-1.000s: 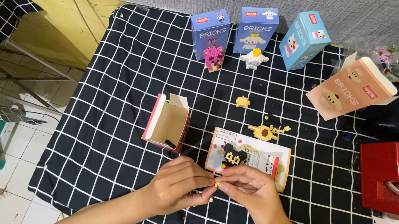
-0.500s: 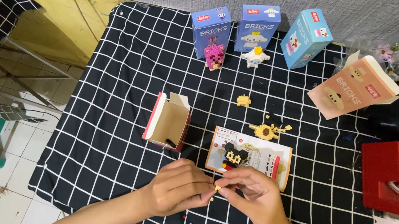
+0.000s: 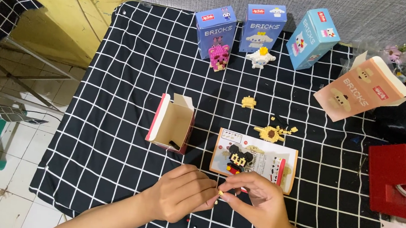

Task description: Assembling a small character model using tiny plastic building blocks while following an instruction manual.

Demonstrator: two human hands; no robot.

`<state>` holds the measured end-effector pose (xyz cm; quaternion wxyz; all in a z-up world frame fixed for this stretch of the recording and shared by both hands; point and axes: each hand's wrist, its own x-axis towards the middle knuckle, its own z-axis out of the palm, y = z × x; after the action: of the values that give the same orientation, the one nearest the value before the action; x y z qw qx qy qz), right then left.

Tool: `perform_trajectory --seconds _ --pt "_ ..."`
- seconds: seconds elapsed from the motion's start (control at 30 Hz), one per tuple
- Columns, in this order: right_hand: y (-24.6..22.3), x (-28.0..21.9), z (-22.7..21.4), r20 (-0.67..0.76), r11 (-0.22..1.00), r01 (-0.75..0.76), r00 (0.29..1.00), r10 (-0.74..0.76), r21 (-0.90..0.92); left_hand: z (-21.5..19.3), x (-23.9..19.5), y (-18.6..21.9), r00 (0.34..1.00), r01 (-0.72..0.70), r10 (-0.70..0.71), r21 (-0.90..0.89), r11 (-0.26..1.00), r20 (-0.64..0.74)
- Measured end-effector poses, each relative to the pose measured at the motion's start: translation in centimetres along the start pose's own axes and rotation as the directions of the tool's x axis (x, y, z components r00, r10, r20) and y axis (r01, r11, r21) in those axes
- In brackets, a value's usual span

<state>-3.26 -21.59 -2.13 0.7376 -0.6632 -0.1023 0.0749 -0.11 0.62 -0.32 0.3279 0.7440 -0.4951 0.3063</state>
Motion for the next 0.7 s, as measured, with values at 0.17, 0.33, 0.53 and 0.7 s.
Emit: perform_trajectory --seconds 0.17,0.33,0.53,0.7 --pt "0.6 -0.2 -0.1 0.007 0.998 -0.055 0.998 0.055 -0.017 0.0 0.0 0.2 0.999 -0.018 0.014 0.077 0.997 0.052" --pt "0.8 -0.3 -0.1 0.010 0.996 -0.085 0.996 0.085 -0.026 0.6 -0.5 0.0 0.994 -0.026 0.019 0.063 0.998 0.106" --pt "-0.1 0.0 -0.3 0.050 0.982 0.143 0.989 -0.138 -0.123 0.7 -0.7 0.3 0.976 0.169 -0.141 -0.174 0.970 0.165" --pt "-1.6 1.0 -0.7 0.223 0.822 0.484 0.874 -0.433 -0.301 0.8 -0.7 0.8 0.881 0.470 -0.384 -0.442 0.764 0.276"
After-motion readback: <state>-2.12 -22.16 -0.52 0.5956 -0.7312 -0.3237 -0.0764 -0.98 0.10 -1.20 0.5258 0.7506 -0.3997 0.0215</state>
